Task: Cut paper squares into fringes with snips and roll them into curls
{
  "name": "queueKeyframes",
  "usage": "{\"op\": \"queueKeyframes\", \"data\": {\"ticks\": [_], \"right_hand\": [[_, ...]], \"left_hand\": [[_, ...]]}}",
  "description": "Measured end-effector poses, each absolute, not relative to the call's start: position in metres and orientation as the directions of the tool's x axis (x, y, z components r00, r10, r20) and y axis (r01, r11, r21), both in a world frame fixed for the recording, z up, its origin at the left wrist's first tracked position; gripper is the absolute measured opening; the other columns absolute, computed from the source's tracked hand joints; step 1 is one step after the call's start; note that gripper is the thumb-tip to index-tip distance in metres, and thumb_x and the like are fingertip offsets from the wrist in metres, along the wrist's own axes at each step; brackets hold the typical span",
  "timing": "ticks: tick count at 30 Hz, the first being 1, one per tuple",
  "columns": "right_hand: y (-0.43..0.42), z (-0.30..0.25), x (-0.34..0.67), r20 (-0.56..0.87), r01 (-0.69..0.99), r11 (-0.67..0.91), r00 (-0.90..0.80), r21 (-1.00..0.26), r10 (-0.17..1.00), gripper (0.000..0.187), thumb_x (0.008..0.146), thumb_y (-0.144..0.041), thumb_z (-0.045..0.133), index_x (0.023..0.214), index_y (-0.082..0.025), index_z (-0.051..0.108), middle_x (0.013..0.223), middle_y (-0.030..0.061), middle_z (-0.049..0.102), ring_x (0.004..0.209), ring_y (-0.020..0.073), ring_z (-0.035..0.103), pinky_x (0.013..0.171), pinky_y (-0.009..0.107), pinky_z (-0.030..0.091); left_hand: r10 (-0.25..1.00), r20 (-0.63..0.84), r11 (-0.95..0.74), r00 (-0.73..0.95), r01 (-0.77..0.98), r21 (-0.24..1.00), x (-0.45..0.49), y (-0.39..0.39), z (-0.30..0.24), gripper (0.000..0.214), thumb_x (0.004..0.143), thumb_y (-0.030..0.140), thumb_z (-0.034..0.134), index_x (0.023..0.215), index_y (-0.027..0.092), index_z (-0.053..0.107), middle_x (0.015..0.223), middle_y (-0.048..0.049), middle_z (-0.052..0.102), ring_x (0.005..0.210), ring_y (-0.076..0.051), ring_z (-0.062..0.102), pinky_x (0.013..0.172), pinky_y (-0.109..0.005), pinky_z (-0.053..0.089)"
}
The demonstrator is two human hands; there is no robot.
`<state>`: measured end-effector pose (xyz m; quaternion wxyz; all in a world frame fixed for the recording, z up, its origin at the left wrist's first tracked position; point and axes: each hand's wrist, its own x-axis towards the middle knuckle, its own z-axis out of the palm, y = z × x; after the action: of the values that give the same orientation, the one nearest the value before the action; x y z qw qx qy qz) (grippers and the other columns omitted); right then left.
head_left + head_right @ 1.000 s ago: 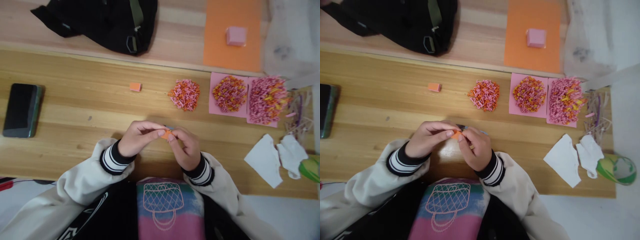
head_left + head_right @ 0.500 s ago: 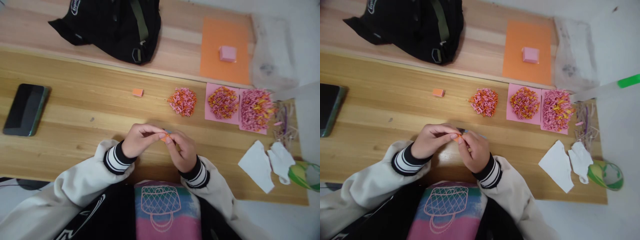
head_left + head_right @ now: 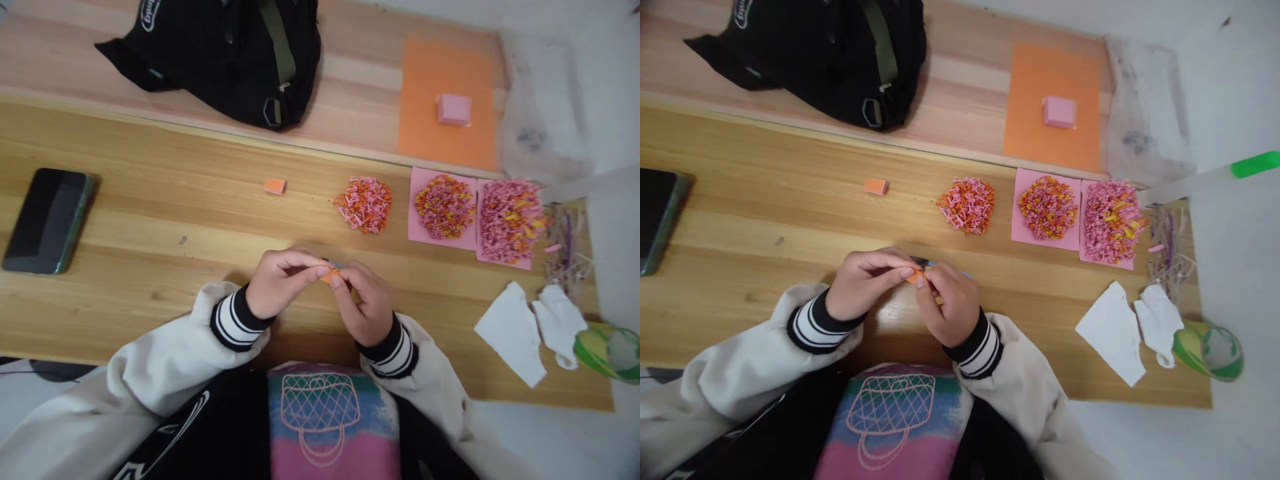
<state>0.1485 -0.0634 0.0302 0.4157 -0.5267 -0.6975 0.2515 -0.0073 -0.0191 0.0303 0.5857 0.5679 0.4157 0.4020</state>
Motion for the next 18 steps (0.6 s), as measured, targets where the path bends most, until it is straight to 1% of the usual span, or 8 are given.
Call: {"op": "queueKeyframes", "data": {"ticks": [3,6,11,18], "right_hand": [[-0.0627,0.0321,0.1479,0.334,0.523,0.309,-0.049,-0.795,0.941,0.009,0.084,-0.013,0.053,0.079,-0.018,0.058,0.063,-0.0008,0.054,0.057,0.0112,0.050,0.054,0.025,0.042],[-0.0623,0.0336,0.1473,0.352,0.520,0.316,-0.032,-0.794,0.936,0.009,0.084,-0.012,0.054,0.082,-0.019,0.060,0.065,0.0000,0.058,0.057,0.0113,0.052,0.054,0.025,0.044],[-0.0624,0.0343,0.1470,0.368,0.512,0.332,-0.034,-0.792,0.929,0.011,0.084,-0.011,0.055,0.082,-0.019,0.062,0.067,0.0007,0.062,0.057,0.0111,0.054,0.054,0.024,0.045],[-0.0616,0.0356,0.1477,0.396,0.506,0.366,-0.051,-0.782,0.917,0.011,0.083,-0.009,0.056,0.082,-0.018,0.062,0.067,0.0014,0.063,0.058,0.0108,0.055,0.054,0.024,0.046]], "left_hand": [[0.950,-0.003,-0.001,0.313,0.012,1.000,-0.0079,-0.0183,0.0308,0.005,0.073,0.020,0.073,0.076,0.017,0.076,0.077,-0.0060,0.075,0.069,-0.013,0.069,0.067,-0.023,0.056],[0.956,0.032,-0.037,0.292,0.011,0.999,-0.0083,-0.0174,0.0314,0.005,0.074,0.019,0.072,0.077,0.018,0.076,0.078,-0.0058,0.075,0.071,-0.013,0.069,0.068,-0.024,0.056],[0.958,0.071,-0.075,0.276,0.001,0.997,-0.0073,-0.0169,0.0326,0.006,0.073,0.016,0.073,0.077,0.019,0.077,0.077,-0.0051,0.075,0.071,-0.013,0.068,0.068,-0.023,0.057],[0.957,0.111,-0.112,0.267,-0.009,0.994,-0.0082,-0.0177,0.0331,0.011,0.070,0.013,0.075,0.077,0.020,0.077,0.075,-0.0043,0.075,0.069,-0.012,0.068,0.067,-0.022,0.056]]}}
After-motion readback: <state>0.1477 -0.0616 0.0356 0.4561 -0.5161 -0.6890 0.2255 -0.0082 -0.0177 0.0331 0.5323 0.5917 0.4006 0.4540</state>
